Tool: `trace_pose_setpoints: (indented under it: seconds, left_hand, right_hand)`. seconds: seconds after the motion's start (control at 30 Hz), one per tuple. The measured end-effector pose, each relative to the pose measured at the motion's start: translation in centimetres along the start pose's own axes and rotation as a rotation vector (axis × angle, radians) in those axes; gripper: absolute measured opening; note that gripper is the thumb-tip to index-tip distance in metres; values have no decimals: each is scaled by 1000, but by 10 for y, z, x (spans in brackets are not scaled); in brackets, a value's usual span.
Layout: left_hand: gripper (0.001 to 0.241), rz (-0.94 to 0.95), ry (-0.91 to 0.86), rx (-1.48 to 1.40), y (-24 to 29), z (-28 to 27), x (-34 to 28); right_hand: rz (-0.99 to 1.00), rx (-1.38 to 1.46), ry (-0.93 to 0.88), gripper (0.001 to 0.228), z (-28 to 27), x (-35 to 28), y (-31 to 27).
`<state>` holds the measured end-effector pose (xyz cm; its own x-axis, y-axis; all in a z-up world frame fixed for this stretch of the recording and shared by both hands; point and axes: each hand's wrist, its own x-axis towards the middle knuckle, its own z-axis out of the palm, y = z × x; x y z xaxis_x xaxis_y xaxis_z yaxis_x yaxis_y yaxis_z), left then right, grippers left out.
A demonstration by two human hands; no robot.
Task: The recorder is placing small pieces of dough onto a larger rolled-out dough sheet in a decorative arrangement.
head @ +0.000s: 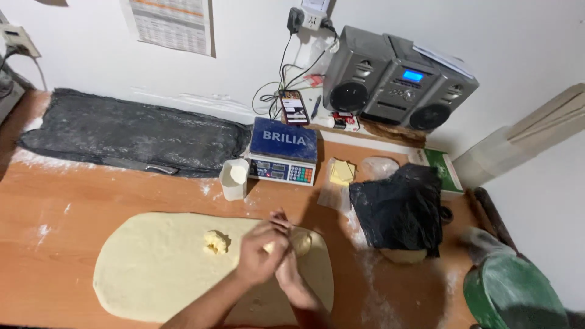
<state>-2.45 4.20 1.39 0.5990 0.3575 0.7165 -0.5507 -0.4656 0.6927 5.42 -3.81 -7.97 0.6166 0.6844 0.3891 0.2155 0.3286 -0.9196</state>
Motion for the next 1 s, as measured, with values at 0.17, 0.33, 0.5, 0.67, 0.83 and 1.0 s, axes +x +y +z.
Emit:
trace_pose_setpoints:
  seconds: [0.17, 0.33, 0.5, 0.67, 0.83, 1.0]
  left_hand:
    - [38, -358, 438, -195, -81, -37, -11]
    - [31, -496, 752, -712, -115, -55, -24]
    - [20, -718, 591, -619, -57, -26, -2]
    - [44, -872, 235, -762, -42, -25, -7]
    - [73, -1143, 64, -548, -46, -22, -14]
    - [81, -949, 234, -930, -9, -38, 2]
  right_hand:
    - [322, 167, -1, 70, 15, -12, -28]
    - [309, 156, -109, 72, 18, -9, -43]
    - [255, -230, -36, 68, 38, 8, -73]
    - [324, -44, 269, 51, 22, 15, -33]
    - [216, -144, 367, 44, 30, 17, -32]
    - [-77, -464, 249, 39, 55, 9, -39]
